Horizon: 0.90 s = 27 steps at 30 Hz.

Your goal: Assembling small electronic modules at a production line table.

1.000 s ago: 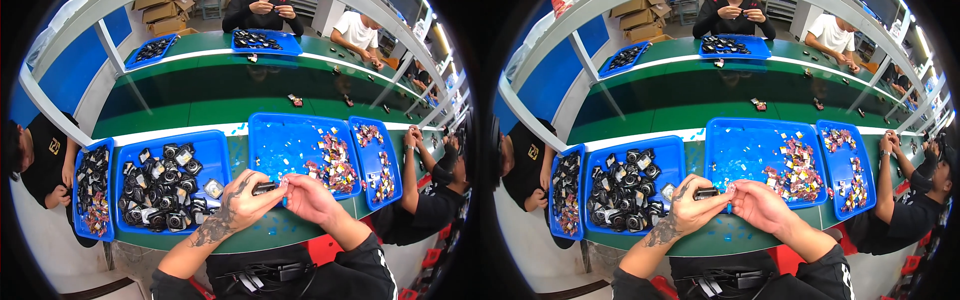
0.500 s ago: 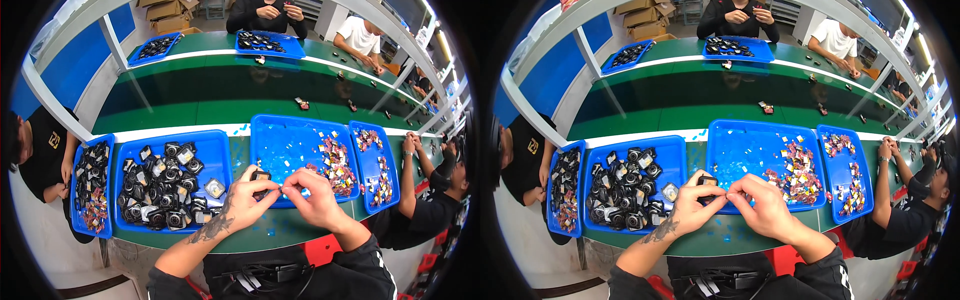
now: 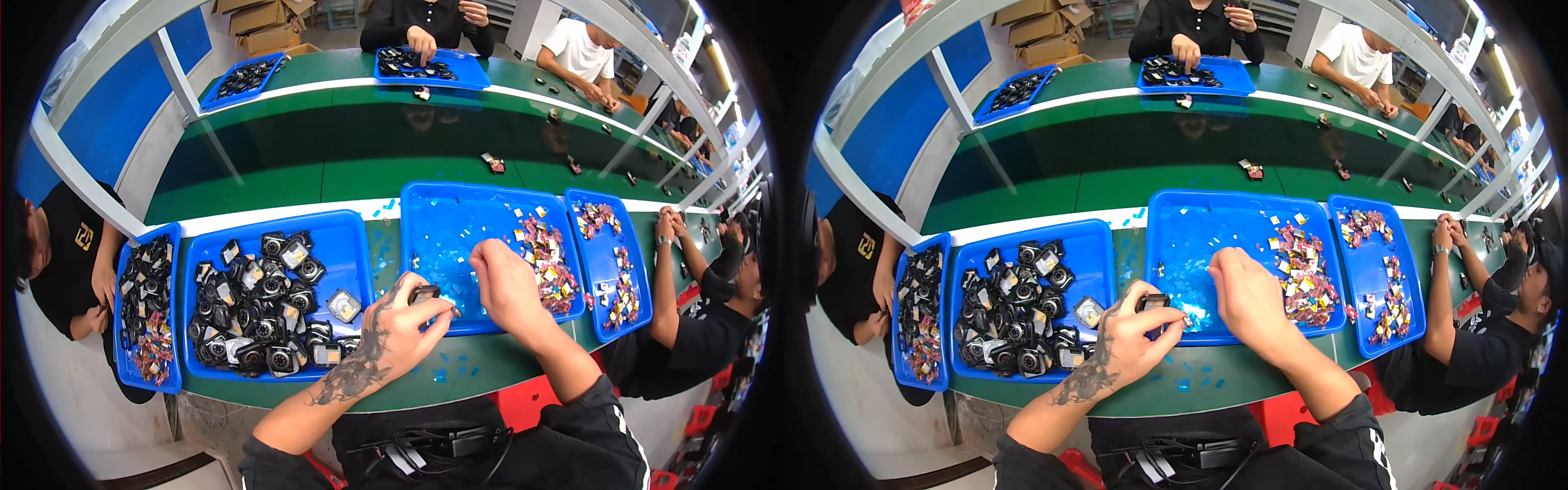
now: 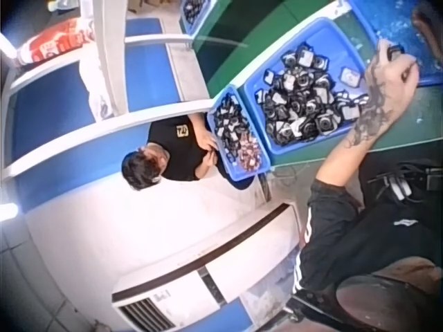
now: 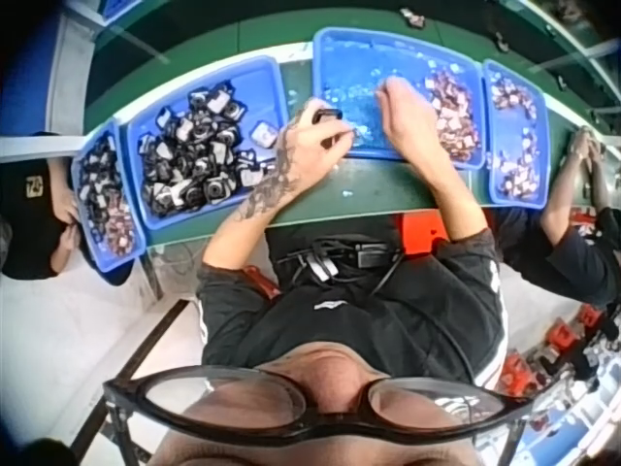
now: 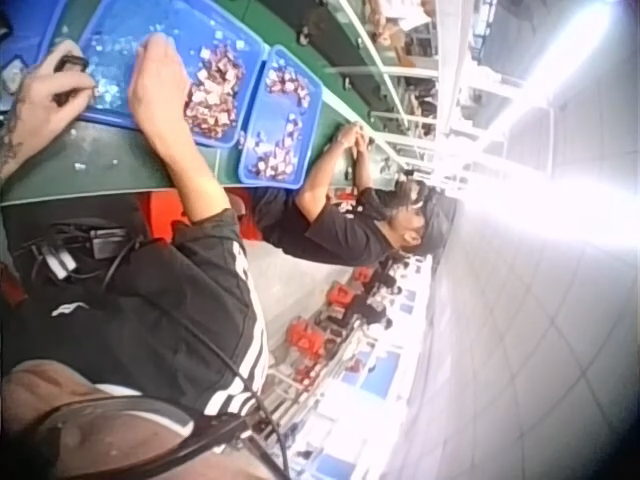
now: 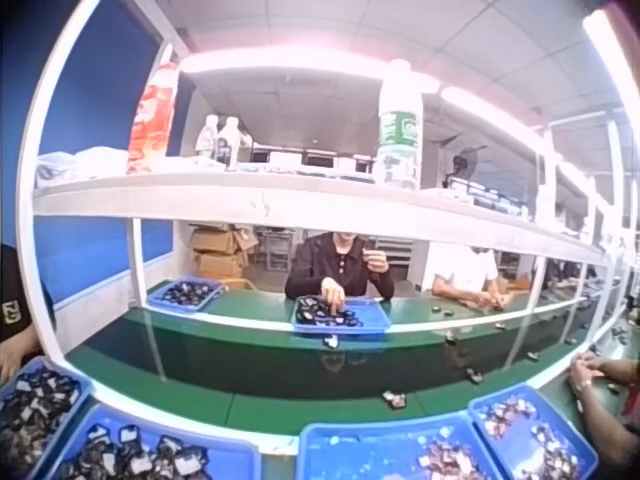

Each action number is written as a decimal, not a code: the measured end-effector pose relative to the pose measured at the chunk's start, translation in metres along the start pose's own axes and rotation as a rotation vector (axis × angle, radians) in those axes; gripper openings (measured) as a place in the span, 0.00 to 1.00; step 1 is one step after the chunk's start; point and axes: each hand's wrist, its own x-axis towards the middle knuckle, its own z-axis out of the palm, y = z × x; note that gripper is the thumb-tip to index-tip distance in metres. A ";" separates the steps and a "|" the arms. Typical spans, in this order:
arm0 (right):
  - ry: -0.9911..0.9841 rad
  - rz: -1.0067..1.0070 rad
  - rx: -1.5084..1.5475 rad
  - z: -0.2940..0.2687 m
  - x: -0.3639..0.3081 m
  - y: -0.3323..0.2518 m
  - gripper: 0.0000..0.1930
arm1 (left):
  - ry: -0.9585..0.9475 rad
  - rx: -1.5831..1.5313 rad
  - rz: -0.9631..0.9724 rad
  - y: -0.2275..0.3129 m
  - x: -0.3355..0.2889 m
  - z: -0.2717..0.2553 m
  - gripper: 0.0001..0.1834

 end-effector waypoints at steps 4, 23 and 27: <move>0.019 -0.094 0.179 -0.009 -0.005 -0.002 0.19 | -0.060 -0.287 -0.335 -0.006 0.001 -0.003 0.07; 0.054 0.084 0.676 -0.004 -0.008 -0.050 0.06 | -0.089 -1.037 -0.403 -0.008 0.004 -0.001 0.31; 0.035 0.064 0.589 -0.005 -0.003 -0.052 0.04 | -0.133 -1.001 -0.403 -0.013 0.001 -0.002 0.27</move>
